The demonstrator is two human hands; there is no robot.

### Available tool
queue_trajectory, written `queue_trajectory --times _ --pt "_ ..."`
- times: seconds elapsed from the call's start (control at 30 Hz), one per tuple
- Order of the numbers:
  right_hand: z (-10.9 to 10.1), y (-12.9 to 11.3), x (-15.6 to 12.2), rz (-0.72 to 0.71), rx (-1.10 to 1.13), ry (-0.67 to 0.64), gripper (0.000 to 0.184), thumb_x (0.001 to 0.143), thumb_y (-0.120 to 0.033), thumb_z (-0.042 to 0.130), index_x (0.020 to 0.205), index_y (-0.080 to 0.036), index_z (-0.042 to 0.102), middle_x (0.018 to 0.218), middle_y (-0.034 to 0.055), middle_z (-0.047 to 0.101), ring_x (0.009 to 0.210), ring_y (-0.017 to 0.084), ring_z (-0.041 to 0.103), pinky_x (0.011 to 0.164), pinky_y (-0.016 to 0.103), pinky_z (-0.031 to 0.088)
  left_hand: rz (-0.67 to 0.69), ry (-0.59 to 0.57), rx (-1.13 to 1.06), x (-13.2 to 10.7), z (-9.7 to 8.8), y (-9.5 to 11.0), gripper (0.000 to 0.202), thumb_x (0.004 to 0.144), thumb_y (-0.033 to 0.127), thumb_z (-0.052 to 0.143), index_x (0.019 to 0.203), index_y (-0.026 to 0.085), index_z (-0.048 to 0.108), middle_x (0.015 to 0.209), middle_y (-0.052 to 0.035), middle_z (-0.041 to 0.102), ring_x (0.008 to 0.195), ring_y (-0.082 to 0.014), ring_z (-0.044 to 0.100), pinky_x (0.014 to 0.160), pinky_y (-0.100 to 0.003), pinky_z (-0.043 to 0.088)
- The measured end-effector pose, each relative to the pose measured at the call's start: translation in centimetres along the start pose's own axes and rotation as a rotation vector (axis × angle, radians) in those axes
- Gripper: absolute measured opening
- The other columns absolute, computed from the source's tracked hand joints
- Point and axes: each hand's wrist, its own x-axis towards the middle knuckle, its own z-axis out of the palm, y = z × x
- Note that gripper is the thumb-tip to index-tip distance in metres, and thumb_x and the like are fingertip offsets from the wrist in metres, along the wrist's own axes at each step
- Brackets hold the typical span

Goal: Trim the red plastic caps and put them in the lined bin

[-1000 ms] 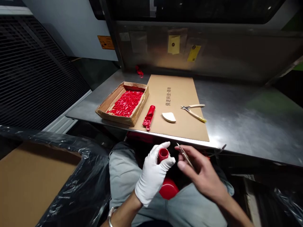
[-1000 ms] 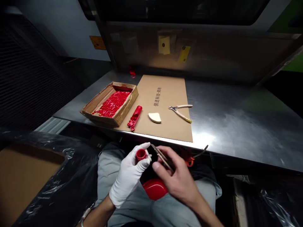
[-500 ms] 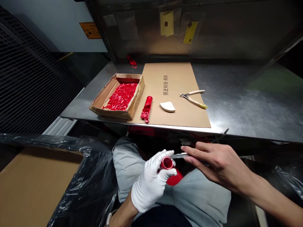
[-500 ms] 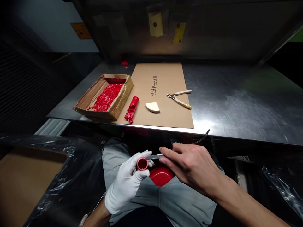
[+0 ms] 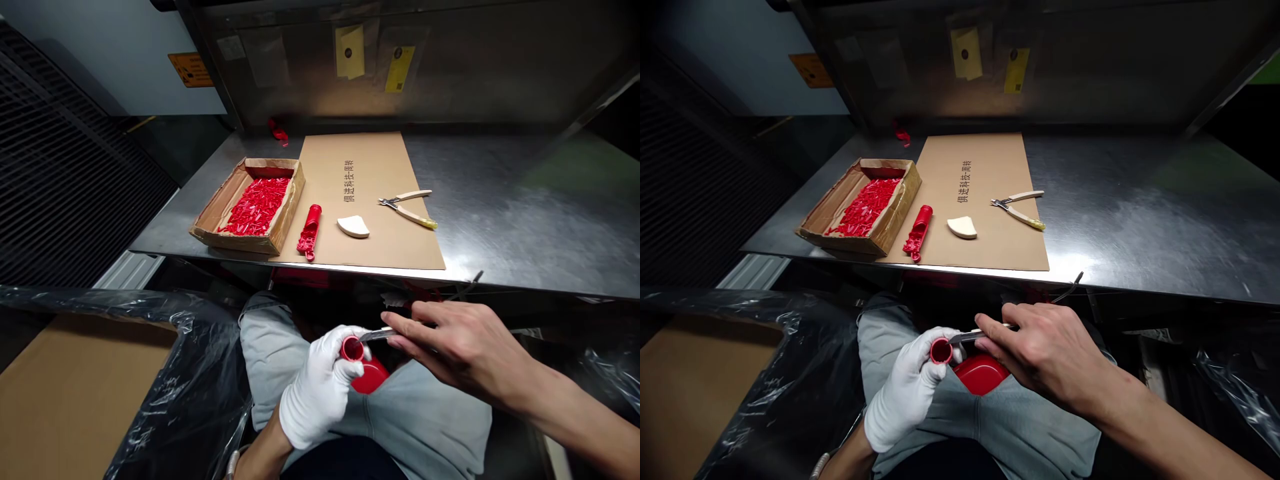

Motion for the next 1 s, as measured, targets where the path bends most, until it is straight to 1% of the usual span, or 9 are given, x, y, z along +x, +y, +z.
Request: queue_trajectory --times 0.17,0.3,0.5,0.67,0.83,1.0 --pt "0.2 0.2 -0.1 -0.004 0.019 -0.036 0.028 0.102 -0.035 0.049 0.125 -0.025 0.063 0.074 -0.0012 0.059 0.060 0.013 0.056 0.051 0.031 0.033 -0.023 0.020 -0.020 0.0 0.2 -0.3 0.015 0.095 0.026 0.054 0.106 0.020 0.063 0.092 -0.0032 0.066 0.083 -0.0177 0.063 0.079 -0.031 0.049" --pt "0.5 0.1 -0.2 0.015 0.037 -0.047 0.028 0.102 -0.034 0.049 0.124 -0.024 0.064 0.073 -0.0014 0.059 0.059 0.012 0.056 0.051 0.031 0.033 -0.076 0.035 -0.029 0.1 0.3 -0.5 0.016 0.094 0.026 0.058 0.108 0.022 0.064 0.093 -0.0018 0.067 0.085 -0.0170 0.064 0.081 -0.030 0.049" --pt "0.9 0.1 -0.5 0.052 0.043 -0.058 0.028 0.103 -0.035 0.048 0.123 -0.026 0.064 0.071 -0.0018 0.059 0.058 0.012 0.055 0.050 0.031 0.032 -0.145 0.117 0.021 0.0 0.4 -1.0 0.022 0.090 0.026 0.064 0.111 0.023 0.065 0.100 -0.0024 0.070 0.088 -0.0175 0.065 0.082 -0.030 0.051" --pt "1.3 0.0 -0.6 0.051 0.019 -0.045 0.028 0.102 -0.035 0.049 0.123 -0.025 0.064 0.070 -0.0018 0.057 0.056 0.012 0.053 0.050 0.030 0.028 -0.174 0.170 0.015 -0.1 0.6 -1.2 0.026 0.086 0.023 0.069 0.112 0.027 0.066 0.104 -0.0008 0.068 0.092 -0.0170 0.065 0.085 -0.029 0.051" --pt "1.6 -0.4 -0.7 0.079 0.031 -0.029 0.028 0.103 -0.036 0.048 0.122 -0.025 0.065 0.070 -0.0015 0.056 0.055 0.012 0.053 0.050 0.030 0.025 -0.217 0.228 0.008 0.2 0.8 -1.1 0.027 0.083 0.018 0.071 0.109 0.025 0.067 0.101 -0.0006 0.067 0.091 -0.0164 0.064 0.083 -0.029 0.051" --pt "1.7 -0.8 -0.9 0.140 0.108 -0.069 0.029 0.103 -0.036 0.046 0.122 -0.026 0.065 0.072 -0.0008 0.059 0.056 0.012 0.057 0.050 0.028 0.029 -0.243 0.276 -0.030 0.3 0.8 -1.3 0.031 0.077 0.017 0.077 0.106 0.023 0.067 0.099 -0.0013 0.068 0.090 -0.0178 0.066 0.082 -0.031 0.052"
